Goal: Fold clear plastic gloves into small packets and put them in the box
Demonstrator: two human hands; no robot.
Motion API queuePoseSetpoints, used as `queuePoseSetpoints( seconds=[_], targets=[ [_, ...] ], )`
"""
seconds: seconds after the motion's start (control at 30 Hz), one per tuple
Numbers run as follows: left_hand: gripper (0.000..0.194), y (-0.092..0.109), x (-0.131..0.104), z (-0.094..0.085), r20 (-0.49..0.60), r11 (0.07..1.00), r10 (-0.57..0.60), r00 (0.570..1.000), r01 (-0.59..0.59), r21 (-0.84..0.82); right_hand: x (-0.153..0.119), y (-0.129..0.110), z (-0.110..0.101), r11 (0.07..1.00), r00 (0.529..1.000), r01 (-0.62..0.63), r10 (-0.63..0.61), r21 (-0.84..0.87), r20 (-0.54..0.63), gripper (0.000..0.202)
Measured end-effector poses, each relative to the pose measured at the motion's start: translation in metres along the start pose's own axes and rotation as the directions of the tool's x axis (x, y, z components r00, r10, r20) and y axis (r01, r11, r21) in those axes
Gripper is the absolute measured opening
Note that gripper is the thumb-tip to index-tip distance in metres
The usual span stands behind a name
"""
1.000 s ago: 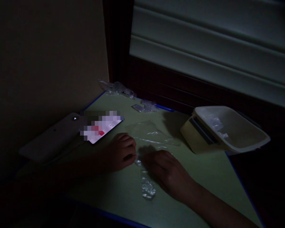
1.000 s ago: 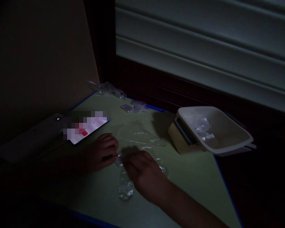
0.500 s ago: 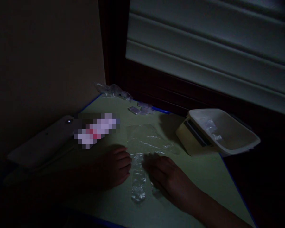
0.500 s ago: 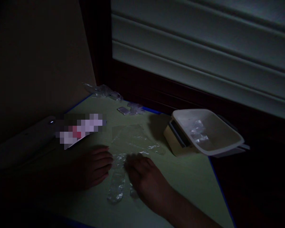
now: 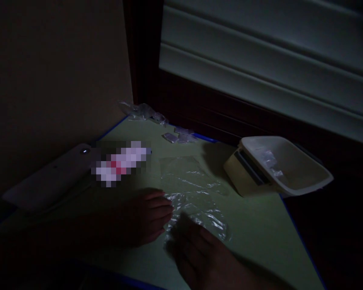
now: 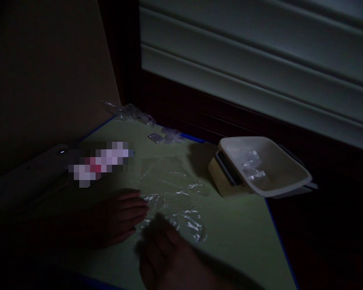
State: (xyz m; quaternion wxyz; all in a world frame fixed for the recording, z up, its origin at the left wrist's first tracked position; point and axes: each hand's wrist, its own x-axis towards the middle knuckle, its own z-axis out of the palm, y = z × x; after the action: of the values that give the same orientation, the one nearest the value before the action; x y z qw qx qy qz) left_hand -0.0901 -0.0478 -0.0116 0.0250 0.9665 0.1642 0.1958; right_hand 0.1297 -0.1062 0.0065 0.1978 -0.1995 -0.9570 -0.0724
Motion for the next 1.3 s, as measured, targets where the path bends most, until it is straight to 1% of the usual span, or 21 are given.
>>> queuePoseSetpoints(
  seconds=[0.13, 0.17, 0.23, 0.33, 0.43, 0.5, 0.57, 0.67, 0.77, 0.83, 0.87, 0.9, 0.93, 1.0, 1.03, 1.07, 1.1, 1.17, 1.3],
  targets=[
    [0.019, -0.001, -0.001, 0.001, 0.022, 1.0, -0.005, 1.0, 0.005, -0.008, 0.004, -0.001, 0.0, 0.996, 0.998, -0.06, 0.06, 0.067, -0.009, 0.02],
    [0.018, -0.001, -0.002, 0.002, 0.026, 1.0, -0.006, 1.0, 0.006, -0.012, 0.006, 0.001, -0.001, 0.991, 0.995, -0.091, 0.094, 0.103, -0.022, 0.02],
    [0.017, -0.001, -0.002, 0.003, 0.022, 1.0, -0.006, 1.0, 0.006, -0.016, 0.01, 0.006, -0.007, 0.966, 0.984, -0.176, 0.18, 0.191, -0.005, 0.021],
    [0.013, 0.0, -0.001, 0.003, -0.002, 1.0, 0.006, 1.0, -0.006, 0.011, 0.018, 0.021, -0.02, 0.894, 0.948, -0.317, 0.306, 0.318, 0.085, 0.018],
    [0.011, 0.002, 0.001, -0.001, -0.016, 0.997, 0.027, 1.0, -0.026, 0.067, 0.025, 0.041, -0.026, 0.804, 0.896, -0.445, 0.404, 0.395, 0.186, 0.016],
    [0.013, 0.003, 0.002, -0.005, -0.011, 0.993, 0.041, 0.999, -0.039, 0.11, 0.029, 0.052, -0.025, 0.748, 0.861, -0.509, 0.434, 0.426, 0.265, 0.014],
    [0.014, 0.005, 0.003, -0.008, 0.026, 0.988, 0.05, 0.998, -0.053, 0.148, 0.034, 0.062, -0.019, 0.717, 0.842, -0.537, 0.427, 0.444, 0.329, 0.015],
    [0.013, 0.006, 0.005, -0.011, 0.09, 0.982, 0.058, 0.994, -0.073, 0.177, 0.04, 0.07, -0.008, 0.741, 0.822, -0.554, 0.412, 0.38, 0.394, 0.015],
    [0.011, 0.006, 0.006, -0.01, 0.069, 0.987, 0.069, 0.995, -0.079, 0.141, 0.045, 0.073, 0.0, 0.787, 0.786, -0.572, 0.444, 0.233, 0.431, 0.012],
    [0.011, 0.006, 0.007, -0.008, 0.041, 0.993, 0.053, 0.998, -0.057, 0.099, 0.046, 0.072, 0.003, 0.812, 0.775, -0.569, 0.476, 0.131, 0.417, 0.009],
    [0.011, 0.005, 0.007, -0.007, 0.037, 0.996, 0.042, 0.998, -0.045, 0.079, 0.045, 0.07, 0.004, 0.827, 0.782, -0.556, 0.489, 0.079, 0.386, 0.008],
    [0.011, 0.005, 0.007, -0.007, 0.042, 0.997, 0.031, 0.999, -0.034, 0.066, 0.043, 0.068, 0.004, 0.847, 0.802, -0.53, 0.489, 0.032, 0.342, 0.009],
    [0.012, 0.005, 0.007, -0.006, 0.048, 0.998, 0.024, 0.999, -0.027, 0.059, 0.041, 0.066, 0.004, 0.872, 0.833, -0.489, 0.468, -0.002, 0.294, 0.01],
    [0.013, 0.005, 0.007, -0.005, 0.05, 0.998, 0.023, 0.998, -0.026, 0.062, 0.035, 0.063, 0.004, 0.929, 0.903, -0.371, 0.365, -0.017, 0.225, 0.011],
    [0.014, 0.005, 0.007, -0.005, 0.048, 0.997, 0.024, 0.999, -0.027, 0.067, 0.032, 0.061, 0.005, 0.952, 0.93, -0.307, 0.299, 0.001, 0.213, 0.013],
    [0.015, 0.006, 0.006, -0.004, 0.043, 0.997, 0.023, 0.999, -0.026, 0.072, 0.029, 0.06, 0.006, 0.967, 0.947, -0.254, 0.243, 0.027, 0.21, 0.016],
    [0.016, 0.006, 0.006, -0.004, 0.038, 0.997, 0.022, 0.999, -0.025, 0.074, 0.027, 0.059, 0.007, 0.974, 0.955, -0.22, 0.204, 0.054, 0.214, 0.02],
    [0.02, 0.005, 0.005, -0.003, 0.037, 0.997, 0.015, 0.999, -0.018, 0.073, 0.023, 0.058, 0.011, 0.971, 0.955, -0.221, 0.195, 0.096, 0.225, 0.028],
    [0.027, 0.004, 0.004, -0.002, 0.049, 0.996, -0.05, 0.998, 0.046, 0.075, 0.021, 0.051, 0.017, 0.925, 0.919, -0.353, 0.315, 0.14, 0.237, 0.03]
  ],
)
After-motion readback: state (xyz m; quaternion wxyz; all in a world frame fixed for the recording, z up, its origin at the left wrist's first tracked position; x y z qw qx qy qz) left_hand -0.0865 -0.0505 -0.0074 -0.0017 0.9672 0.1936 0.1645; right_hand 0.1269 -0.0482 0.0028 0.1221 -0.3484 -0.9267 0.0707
